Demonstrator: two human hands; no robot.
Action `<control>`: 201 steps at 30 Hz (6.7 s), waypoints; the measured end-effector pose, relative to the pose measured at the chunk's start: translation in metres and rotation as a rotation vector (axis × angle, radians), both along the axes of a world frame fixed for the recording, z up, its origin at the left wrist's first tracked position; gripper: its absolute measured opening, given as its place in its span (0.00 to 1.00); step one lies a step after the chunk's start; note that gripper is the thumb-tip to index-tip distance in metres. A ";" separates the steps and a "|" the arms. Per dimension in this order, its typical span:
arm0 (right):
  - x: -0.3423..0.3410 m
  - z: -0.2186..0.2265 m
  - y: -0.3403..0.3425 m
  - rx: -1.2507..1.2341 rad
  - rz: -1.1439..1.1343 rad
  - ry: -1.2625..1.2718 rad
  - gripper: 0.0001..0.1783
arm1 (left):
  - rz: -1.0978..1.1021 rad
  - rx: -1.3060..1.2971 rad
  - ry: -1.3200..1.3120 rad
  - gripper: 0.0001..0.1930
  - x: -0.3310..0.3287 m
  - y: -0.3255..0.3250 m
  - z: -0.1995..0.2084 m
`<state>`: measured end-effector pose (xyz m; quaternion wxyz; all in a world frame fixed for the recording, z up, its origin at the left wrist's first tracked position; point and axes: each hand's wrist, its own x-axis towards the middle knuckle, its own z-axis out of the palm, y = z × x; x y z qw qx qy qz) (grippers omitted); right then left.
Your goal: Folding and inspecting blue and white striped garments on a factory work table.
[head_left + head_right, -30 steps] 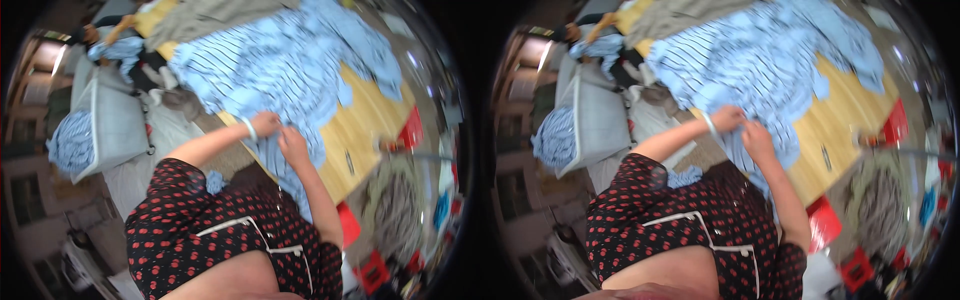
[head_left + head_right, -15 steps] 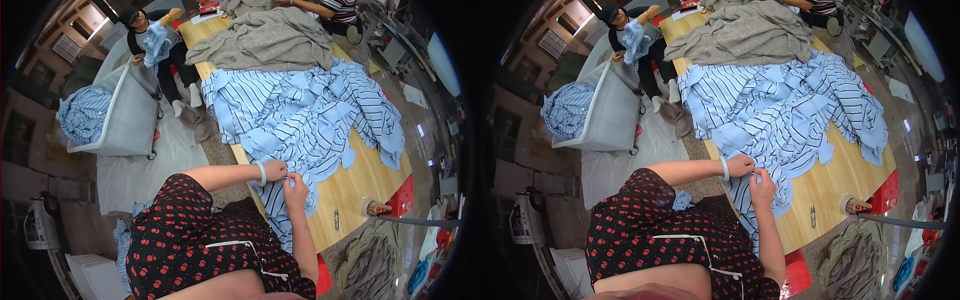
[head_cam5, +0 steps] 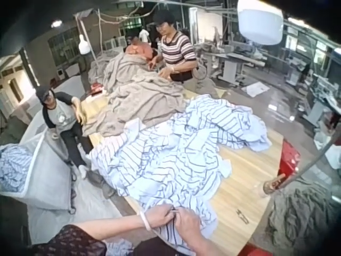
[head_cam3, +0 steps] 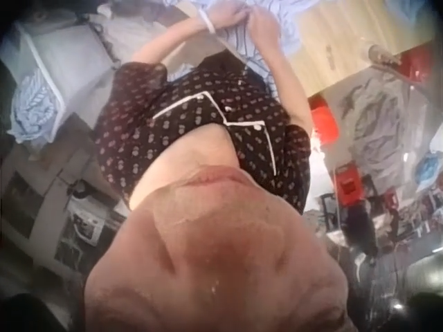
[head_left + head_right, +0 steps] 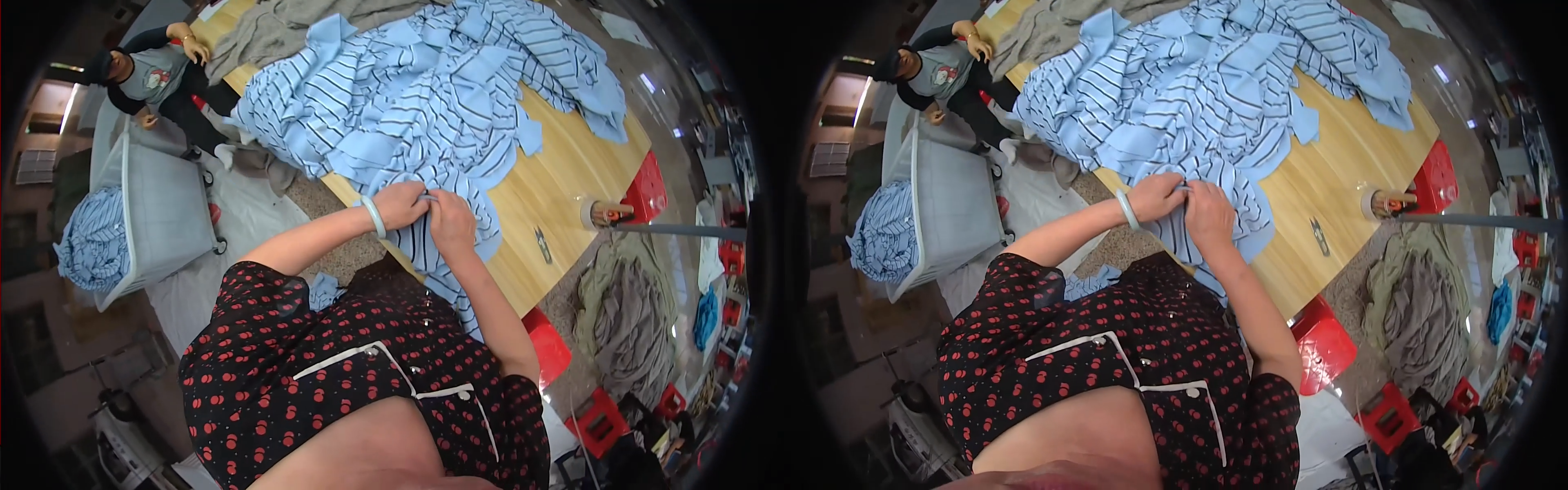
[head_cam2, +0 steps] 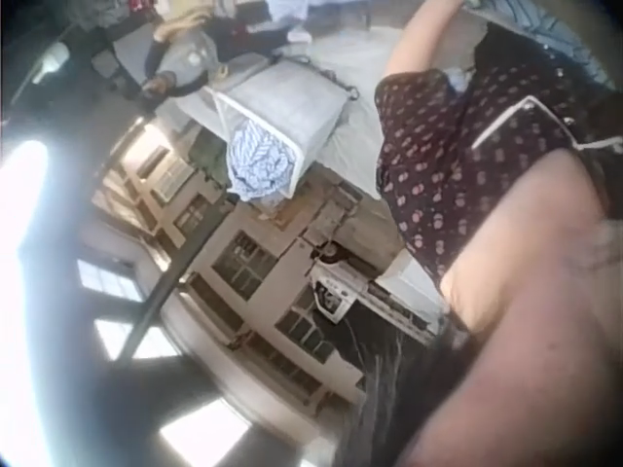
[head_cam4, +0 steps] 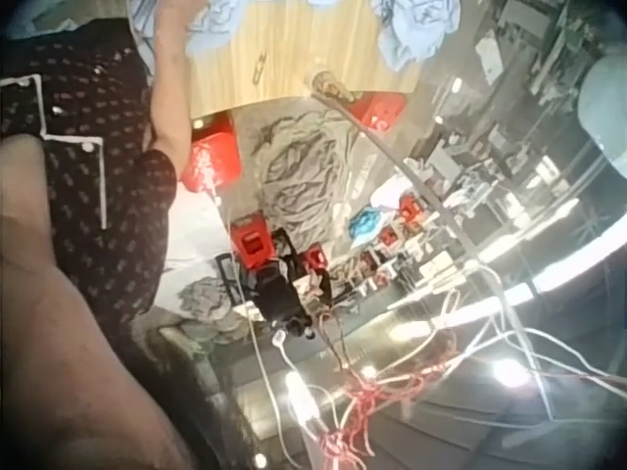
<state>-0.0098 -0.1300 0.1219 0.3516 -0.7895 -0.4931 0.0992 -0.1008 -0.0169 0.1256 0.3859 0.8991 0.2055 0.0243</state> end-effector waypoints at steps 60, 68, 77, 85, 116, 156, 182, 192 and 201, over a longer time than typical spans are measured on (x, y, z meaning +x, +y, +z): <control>0.018 0.001 -0.021 0.034 0.183 -0.020 0.04 | -0.132 -0.452 0.226 0.14 0.028 0.024 0.003; 0.019 -0.001 -0.016 0.071 0.116 -0.021 0.05 | -0.032 -0.222 0.096 0.12 0.031 0.012 -0.006; 0.018 0.008 -0.014 0.173 -0.031 0.140 0.04 | 0.096 -0.540 0.155 0.10 0.032 0.006 0.002; 0.019 0.001 -0.018 0.143 -0.014 -0.093 0.07 | 0.061 -0.431 0.076 0.10 0.033 0.002 0.005; 0.035 0.013 -0.029 0.055 0.086 0.497 0.05 | -0.288 -0.007 -0.097 0.08 0.019 0.008 0.016; 0.070 0.006 -0.035 0.073 0.283 -0.009 0.05 | -0.342 -0.381 -0.077 0.15 0.072 0.006 -0.049; 0.062 0.012 -0.043 0.017 0.246 -0.015 0.08 | -0.012 -0.432 0.114 0.10 0.076 -0.009 -0.037; 0.060 0.013 -0.046 0.044 0.152 0.040 0.06 | 0.012 -0.514 0.096 0.08 0.074 -0.016 -0.032; 0.053 0.020 -0.042 0.056 0.081 -0.129 0.04 | 0.001 -0.640 0.161 0.10 0.071 -0.009 -0.026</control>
